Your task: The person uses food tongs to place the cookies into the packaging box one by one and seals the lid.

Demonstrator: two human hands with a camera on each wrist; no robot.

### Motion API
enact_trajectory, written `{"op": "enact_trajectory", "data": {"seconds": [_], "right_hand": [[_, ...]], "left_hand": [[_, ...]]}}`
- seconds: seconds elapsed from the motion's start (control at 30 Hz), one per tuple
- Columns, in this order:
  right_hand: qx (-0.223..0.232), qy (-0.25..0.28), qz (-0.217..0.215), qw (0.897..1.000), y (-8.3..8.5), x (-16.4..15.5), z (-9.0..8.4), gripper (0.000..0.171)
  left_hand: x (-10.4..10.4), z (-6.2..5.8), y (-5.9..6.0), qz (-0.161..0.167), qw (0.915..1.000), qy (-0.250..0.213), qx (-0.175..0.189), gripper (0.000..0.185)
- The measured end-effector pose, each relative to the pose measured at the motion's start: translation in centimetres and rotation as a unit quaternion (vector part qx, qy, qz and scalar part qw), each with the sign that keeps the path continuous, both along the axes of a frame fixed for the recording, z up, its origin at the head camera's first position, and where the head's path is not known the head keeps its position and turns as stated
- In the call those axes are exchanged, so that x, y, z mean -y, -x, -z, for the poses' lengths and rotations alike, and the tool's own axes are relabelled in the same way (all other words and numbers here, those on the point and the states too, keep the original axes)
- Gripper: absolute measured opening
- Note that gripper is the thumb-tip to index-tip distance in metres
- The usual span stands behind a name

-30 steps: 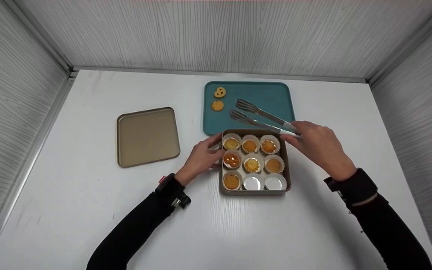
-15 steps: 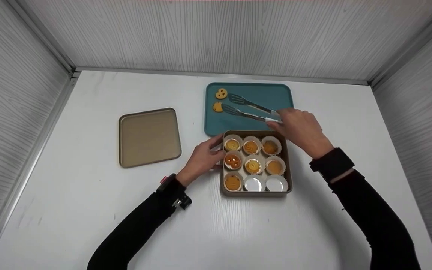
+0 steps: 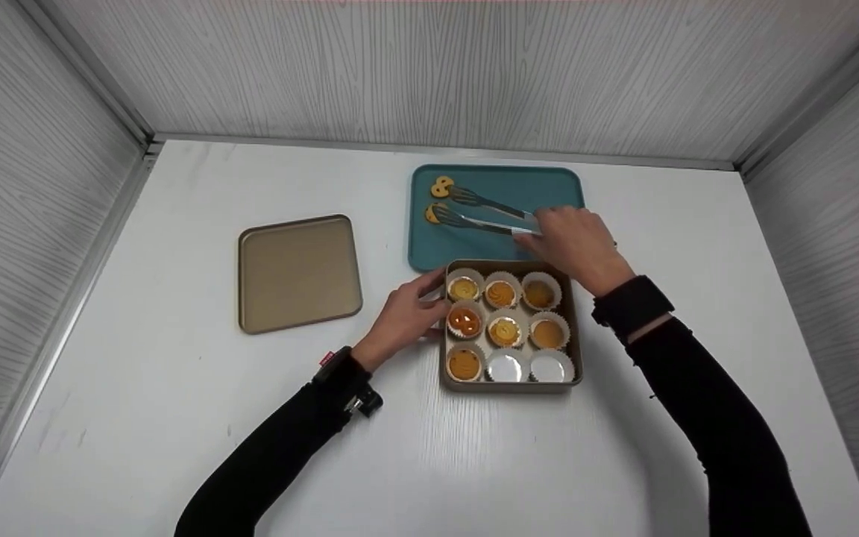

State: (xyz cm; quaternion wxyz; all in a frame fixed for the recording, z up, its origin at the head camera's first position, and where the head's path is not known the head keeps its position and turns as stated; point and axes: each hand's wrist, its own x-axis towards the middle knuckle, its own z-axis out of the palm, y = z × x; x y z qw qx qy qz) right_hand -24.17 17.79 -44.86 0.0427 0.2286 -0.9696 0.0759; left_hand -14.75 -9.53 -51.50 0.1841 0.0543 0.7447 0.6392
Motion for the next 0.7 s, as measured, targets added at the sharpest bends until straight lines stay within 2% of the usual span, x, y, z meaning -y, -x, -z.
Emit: {"op": "enact_trajectory", "data": {"seconds": [0.43, 0.7], "right_hand": [[0.018, -0.007, -0.003, 1.000, 0.6, 1.3, 0.3, 0.047], [0.036, -0.009, 0.003, 0.999, 0.7, 1.9, 0.3, 0.044]], "left_hand": [[-0.1, 0.1, 0.0, -0.007, 0.9999, -0.010, 0.004, 0.067], [-0.1, 0.1, 0.1, -0.005, 0.9999, 0.009, -0.007, 0.067]]}}
